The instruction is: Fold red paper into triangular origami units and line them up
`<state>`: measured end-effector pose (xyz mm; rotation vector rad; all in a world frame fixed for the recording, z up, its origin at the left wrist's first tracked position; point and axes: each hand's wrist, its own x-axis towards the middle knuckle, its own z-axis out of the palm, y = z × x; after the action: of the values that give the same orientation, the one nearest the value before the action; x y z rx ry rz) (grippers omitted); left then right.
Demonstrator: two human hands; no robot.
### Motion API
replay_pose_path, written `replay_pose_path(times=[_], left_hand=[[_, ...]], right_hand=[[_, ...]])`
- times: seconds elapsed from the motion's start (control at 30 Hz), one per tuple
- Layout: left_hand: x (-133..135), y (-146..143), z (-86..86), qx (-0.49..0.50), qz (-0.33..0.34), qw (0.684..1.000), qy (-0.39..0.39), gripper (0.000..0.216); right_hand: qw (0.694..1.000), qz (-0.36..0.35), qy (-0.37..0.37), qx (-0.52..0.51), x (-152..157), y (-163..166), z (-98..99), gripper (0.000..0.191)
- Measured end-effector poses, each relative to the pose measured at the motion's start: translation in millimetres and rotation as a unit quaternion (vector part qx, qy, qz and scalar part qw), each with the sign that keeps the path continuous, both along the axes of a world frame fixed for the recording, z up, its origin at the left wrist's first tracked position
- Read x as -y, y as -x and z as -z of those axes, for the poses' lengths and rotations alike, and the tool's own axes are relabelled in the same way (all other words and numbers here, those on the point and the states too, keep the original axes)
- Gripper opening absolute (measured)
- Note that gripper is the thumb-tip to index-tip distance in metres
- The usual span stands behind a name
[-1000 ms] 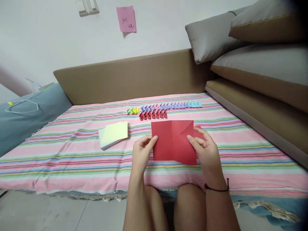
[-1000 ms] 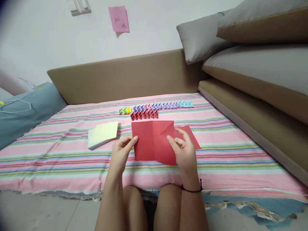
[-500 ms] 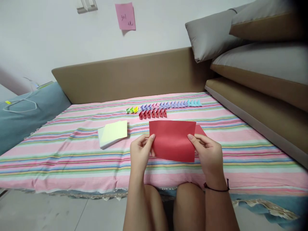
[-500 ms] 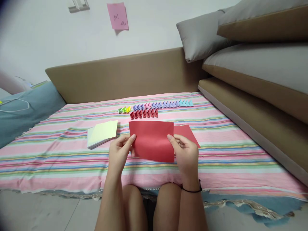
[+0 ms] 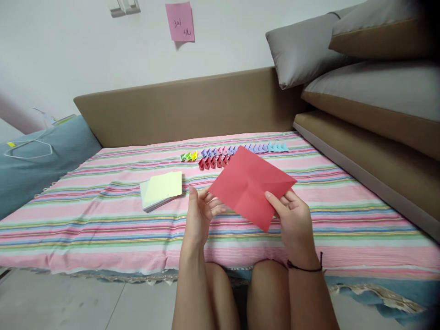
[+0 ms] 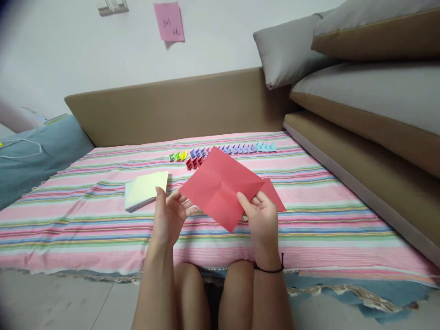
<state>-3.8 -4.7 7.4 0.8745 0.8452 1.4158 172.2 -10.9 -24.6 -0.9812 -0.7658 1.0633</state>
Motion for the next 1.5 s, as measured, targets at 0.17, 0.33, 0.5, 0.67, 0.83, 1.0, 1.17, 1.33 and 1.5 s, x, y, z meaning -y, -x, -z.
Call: replay_pose_path(times=[0.17,0.33,0.5,0.67,0.83,1.0,1.17,1.33,1.5], left_hand=[[0,-20,5.2,-0.012,0.049,0.999,-0.019,0.044],[-4,-29,13.3,-0.070,-0.067,0.995,-0.014,0.030],[-4,-27,15.9,-0.113,-0.085,0.990,-0.011,0.034],[-4,-31,16.0,-0.105,-0.115,0.987,-0.026,0.033],[-3,-32,12.0,-0.029,-0.063,0.997,-0.026,0.027],[-3,-28,11.7,0.007,-0.060,0.998,-0.029,0.032],[-3,-28,12.1,-0.042,-0.070,0.994,-0.069,0.036],[-1,-34,8.7,-0.087,-0.153,0.978,-0.108,0.050],[-1,-36,10.6,-0.132,-0.196,0.966,-0.103,0.053]], right_hand=[[0.999,0.041,-0.007,0.010,-5,18,1.6,0.034],[0.997,0.057,-0.036,0.050,-3,23,-1.9,0.035],[0.993,0.076,-0.051,0.078,1,22,-3.3,0.046],[0.962,0.054,-0.111,0.244,6,21,-3.9,0.039],[0.883,-0.040,-0.271,0.382,2,16,-5.5,0.054],[0.846,-0.102,-0.302,0.428,2,10,-6.2,0.057],[0.891,-0.097,-0.269,0.354,9,15,-12.4,0.043],[0.972,0.054,-0.092,0.210,10,28,-12.2,0.020],[0.983,0.092,-0.035,0.153,7,35,-11.3,0.024]])
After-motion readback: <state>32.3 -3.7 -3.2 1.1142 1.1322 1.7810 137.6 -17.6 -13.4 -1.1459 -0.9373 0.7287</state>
